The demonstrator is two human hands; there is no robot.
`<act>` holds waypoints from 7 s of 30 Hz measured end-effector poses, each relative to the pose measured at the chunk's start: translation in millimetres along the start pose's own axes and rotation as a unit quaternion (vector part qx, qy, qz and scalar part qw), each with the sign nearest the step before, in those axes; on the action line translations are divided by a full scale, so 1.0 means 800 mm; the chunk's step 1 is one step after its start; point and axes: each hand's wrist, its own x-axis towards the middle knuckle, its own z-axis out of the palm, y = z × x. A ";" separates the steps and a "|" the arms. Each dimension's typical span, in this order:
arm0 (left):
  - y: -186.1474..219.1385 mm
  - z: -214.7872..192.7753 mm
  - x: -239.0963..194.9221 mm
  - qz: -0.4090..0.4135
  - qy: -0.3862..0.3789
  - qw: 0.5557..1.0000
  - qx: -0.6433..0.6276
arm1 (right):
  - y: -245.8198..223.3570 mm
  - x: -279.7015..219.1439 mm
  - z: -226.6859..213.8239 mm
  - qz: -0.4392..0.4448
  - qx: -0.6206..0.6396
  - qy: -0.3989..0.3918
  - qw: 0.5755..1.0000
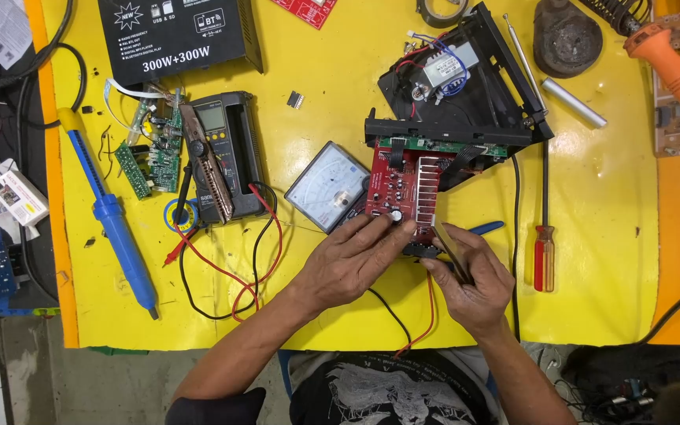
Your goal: The person holds a red circuit board and uses a soldering iron to apply heat to various points on the board. They then use a metal tool to scrape or clean the soldered areas.
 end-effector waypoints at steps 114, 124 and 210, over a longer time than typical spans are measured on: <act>-0.094 -0.025 0.088 -0.469 0.117 0.642 -0.596 | -0.086 0.109 -0.010 -0.066 -0.118 -0.236 0.962; -0.117 -0.006 0.083 -0.502 0.076 0.646 -0.571 | -0.086 0.231 0.035 -0.172 -0.274 -0.206 0.924; -0.118 0.016 0.062 -0.483 0.152 0.688 -0.520 | 0.086 0.078 -0.004 0.172 0.353 0.179 0.902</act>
